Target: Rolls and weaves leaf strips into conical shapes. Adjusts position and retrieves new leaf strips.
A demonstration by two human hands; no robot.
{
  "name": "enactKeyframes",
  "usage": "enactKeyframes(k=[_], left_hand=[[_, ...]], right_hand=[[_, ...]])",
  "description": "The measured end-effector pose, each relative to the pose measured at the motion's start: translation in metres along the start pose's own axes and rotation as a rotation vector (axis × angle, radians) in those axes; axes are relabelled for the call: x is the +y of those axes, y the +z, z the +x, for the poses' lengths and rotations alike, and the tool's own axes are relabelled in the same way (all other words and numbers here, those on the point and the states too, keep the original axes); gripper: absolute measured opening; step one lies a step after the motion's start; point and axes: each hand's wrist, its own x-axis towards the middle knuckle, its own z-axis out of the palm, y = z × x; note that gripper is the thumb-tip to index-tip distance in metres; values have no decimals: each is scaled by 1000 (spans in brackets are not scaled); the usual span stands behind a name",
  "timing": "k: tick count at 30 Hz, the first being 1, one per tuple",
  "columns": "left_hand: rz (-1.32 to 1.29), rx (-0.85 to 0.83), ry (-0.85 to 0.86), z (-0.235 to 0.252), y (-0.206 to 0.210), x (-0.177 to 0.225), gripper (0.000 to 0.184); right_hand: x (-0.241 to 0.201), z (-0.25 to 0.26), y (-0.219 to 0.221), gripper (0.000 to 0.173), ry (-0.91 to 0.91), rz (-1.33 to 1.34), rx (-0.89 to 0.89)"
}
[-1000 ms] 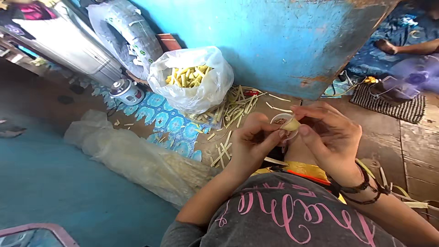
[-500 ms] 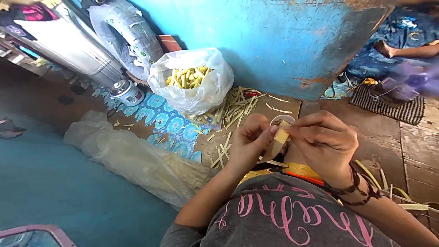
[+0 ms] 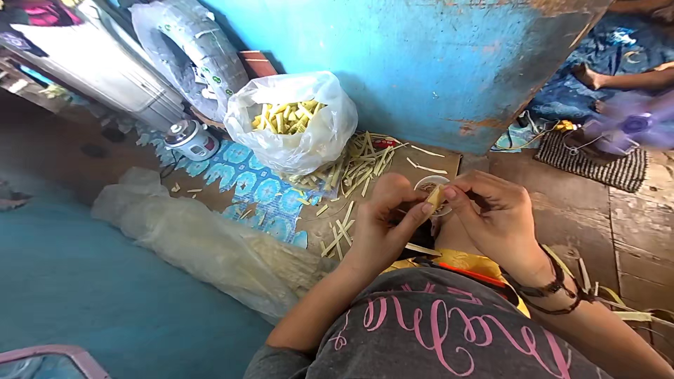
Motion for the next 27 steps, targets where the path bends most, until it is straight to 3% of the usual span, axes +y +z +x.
enactKeyframes(k=[2,5,10,13,16,19,23,25,27], left_hand=[[-11,23,4,2,1,1,20],[191,115,125,7,7,-7,12],[552,100,373,4,15,-41,17],[427,14,306,0,16,-42,27],[84,108,44,7,10,-37,16],[-218,122,-271,15,0,-27,12],[-247,85,-357,9,-9,-15,14],[-272,18,-348,3,-14,-3,20],[-237,-48,-323,1,-16,1,35]], right_hand=[[3,-2,1,12,100,184,0],[6,-1,8,8,362,438,0],[7,4,11,10,433,365,4],[6,8,8,7,363,388,65],[3,7,13,8,227,293,79],[9,-2,22,12,-171,-106,94],[26,-11,21,14,-604,-391,-79],[34,-10,18,14,-634,-345,-95],[34,-7,15,17,-528,-215,-77]])
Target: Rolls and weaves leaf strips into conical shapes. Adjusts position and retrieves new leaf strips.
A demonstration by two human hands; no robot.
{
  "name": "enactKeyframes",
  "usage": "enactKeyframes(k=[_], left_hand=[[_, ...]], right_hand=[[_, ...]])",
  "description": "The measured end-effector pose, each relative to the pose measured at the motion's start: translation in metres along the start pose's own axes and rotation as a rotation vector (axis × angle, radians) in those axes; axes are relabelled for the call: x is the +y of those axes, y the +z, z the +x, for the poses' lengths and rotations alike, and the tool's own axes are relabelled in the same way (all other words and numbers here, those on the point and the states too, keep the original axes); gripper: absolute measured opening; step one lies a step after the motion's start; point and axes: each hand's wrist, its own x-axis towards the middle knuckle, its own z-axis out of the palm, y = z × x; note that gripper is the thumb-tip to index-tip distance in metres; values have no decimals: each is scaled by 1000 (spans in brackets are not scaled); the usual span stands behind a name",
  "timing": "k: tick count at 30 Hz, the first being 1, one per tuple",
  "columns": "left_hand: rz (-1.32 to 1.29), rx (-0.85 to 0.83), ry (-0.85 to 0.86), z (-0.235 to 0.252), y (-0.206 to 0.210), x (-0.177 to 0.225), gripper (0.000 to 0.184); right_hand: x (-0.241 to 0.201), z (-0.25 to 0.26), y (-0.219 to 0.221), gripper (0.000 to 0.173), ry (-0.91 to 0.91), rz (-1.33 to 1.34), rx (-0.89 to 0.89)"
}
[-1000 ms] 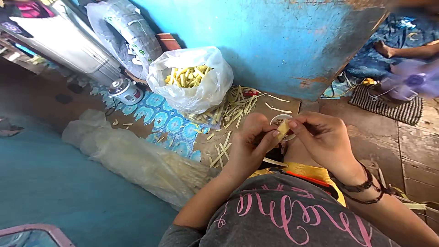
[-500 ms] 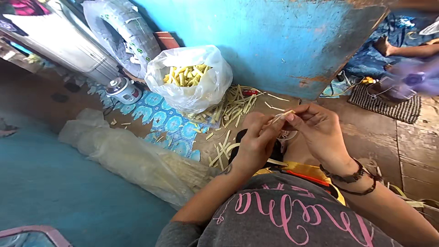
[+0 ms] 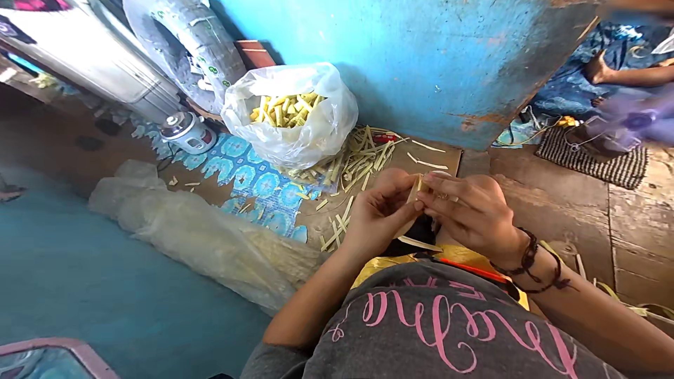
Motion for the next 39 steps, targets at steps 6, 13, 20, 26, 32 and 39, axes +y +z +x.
enactKeyframes(k=[6,13,20,26,32,39], left_hand=[[191,96,193,10,1,-18,6],[-462,-49,-222,-7,15,-9,27],[-215,-95,-17,0,8,-21,14],[96,-71,202,-4,8,-15,23],[189,-8,197,-10,18,-25,16],[48,-111,2,-7,21,-27,14]], right_hand=[[-11,14,-6,18,238,-43,119],[-22,-12,5,13,30,82,151],[-30,4,-8,13,376,327,198],[-23,11,-9,11,1128,999,207],[-26,5,-3,15,1159,898,230],[-27,-1,5,17,489,382,351]])
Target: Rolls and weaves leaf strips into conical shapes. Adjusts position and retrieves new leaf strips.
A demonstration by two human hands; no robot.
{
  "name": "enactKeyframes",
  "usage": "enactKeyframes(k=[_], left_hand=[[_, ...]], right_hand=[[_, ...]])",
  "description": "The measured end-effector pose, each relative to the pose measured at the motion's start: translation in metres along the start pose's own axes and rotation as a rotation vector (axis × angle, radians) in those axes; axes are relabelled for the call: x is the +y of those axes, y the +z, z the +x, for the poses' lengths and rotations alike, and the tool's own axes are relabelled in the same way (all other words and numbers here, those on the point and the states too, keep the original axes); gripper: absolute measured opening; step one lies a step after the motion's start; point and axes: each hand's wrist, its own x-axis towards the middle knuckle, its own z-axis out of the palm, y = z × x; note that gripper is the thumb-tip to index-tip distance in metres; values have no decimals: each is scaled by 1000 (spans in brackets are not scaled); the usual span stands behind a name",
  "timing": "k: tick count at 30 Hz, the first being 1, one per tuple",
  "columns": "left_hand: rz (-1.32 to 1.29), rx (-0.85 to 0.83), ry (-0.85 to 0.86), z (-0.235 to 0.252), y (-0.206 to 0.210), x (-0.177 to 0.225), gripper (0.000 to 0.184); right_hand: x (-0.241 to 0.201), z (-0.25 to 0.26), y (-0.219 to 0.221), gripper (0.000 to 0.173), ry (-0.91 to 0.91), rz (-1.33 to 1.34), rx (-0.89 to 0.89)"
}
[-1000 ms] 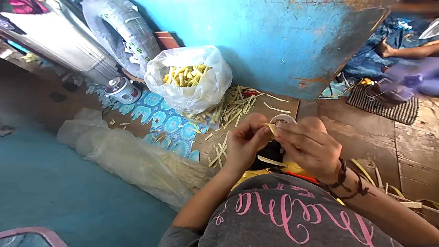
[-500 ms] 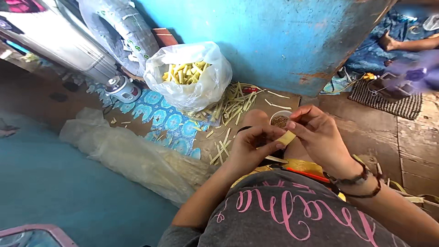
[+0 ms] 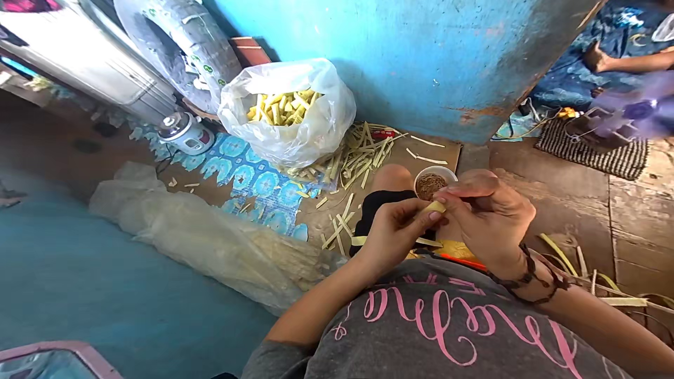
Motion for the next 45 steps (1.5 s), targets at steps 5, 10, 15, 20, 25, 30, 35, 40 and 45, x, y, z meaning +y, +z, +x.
enactKeyframes(k=[5,10,15,20,25,30,35,40,45], left_hand=[[106,97,56,2,-11,-1,10],[240,-29,123,1,-20,10,16],[266,52,208,5,-18,11,15],[377,-109,61,3,-32,15,22],[197,-32,81,6,-22,4,16],[356,-79,25,6,-32,8,23],[245,-15,104,4,-22,5,21],[401,-7,84,3,-26,7,19],[399,-9,94,2,-25,6,19]], right_hand=[[-7,7,-13,18,292,78,-166],[-6,16,-22,14,719,414,-152],[-6,7,-20,27,945,623,-396],[2,11,-33,15,838,445,-367],[-1,7,-19,15,990,550,-387],[5,9,-33,21,859,406,-475],[4,9,-20,11,940,477,-301],[1,9,-30,31,868,359,-599],[0,13,-24,18,920,430,-364]])
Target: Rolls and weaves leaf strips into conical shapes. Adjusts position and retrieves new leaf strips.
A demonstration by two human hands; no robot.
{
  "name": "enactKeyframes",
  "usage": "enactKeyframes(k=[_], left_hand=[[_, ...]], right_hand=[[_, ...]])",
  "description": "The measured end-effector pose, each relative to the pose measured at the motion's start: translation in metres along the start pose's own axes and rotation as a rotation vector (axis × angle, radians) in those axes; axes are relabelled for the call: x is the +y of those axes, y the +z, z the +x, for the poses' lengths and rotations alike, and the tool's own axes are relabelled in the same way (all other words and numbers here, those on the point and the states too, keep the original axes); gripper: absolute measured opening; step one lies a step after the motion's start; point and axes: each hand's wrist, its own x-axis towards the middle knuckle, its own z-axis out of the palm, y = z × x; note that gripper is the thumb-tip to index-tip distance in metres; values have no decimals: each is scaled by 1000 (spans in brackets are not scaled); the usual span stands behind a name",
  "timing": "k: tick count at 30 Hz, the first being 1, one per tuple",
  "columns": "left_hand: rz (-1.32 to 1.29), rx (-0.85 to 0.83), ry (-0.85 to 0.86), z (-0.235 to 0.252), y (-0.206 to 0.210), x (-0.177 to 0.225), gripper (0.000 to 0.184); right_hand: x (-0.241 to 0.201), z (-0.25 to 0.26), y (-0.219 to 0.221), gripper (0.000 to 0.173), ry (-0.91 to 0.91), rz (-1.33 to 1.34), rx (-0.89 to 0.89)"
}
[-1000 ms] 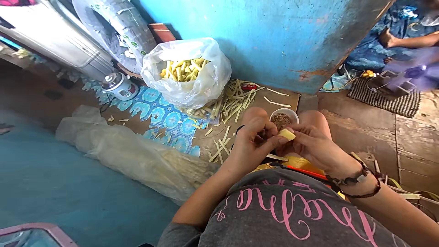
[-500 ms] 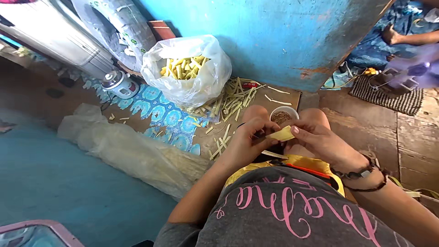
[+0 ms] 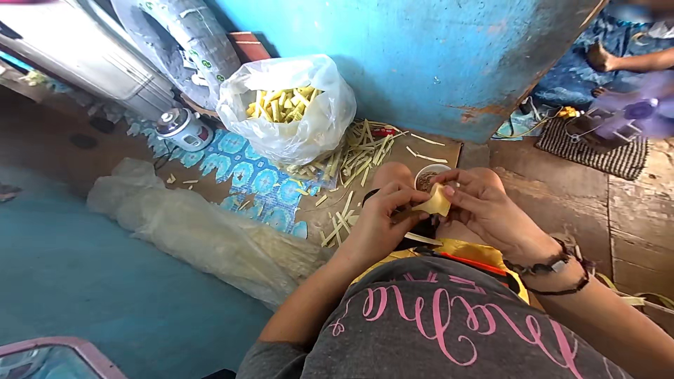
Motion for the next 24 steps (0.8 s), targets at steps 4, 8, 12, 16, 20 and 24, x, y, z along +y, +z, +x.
enactKeyframes(k=[4,8,12,16,20,24], left_hand=[[35,20,11,3,0,1,22],[19,-8,18,3,0,2,19],[-18,45,60,2,3,7,18],[52,-11,62,1,-1,7,20],[-23,-2,58,2,3,8,16],[20,52,69,2,3,7,20]], right_hand=[[7,-4,0,28,11,-101,-148],[2,-3,5,22,-31,-17,53],[6,-6,9,22,-30,-66,-41],[2,-10,5,22,-104,-138,19],[1,-11,15,18,-14,-14,6],[8,-15,11,26,-146,-154,-42]])
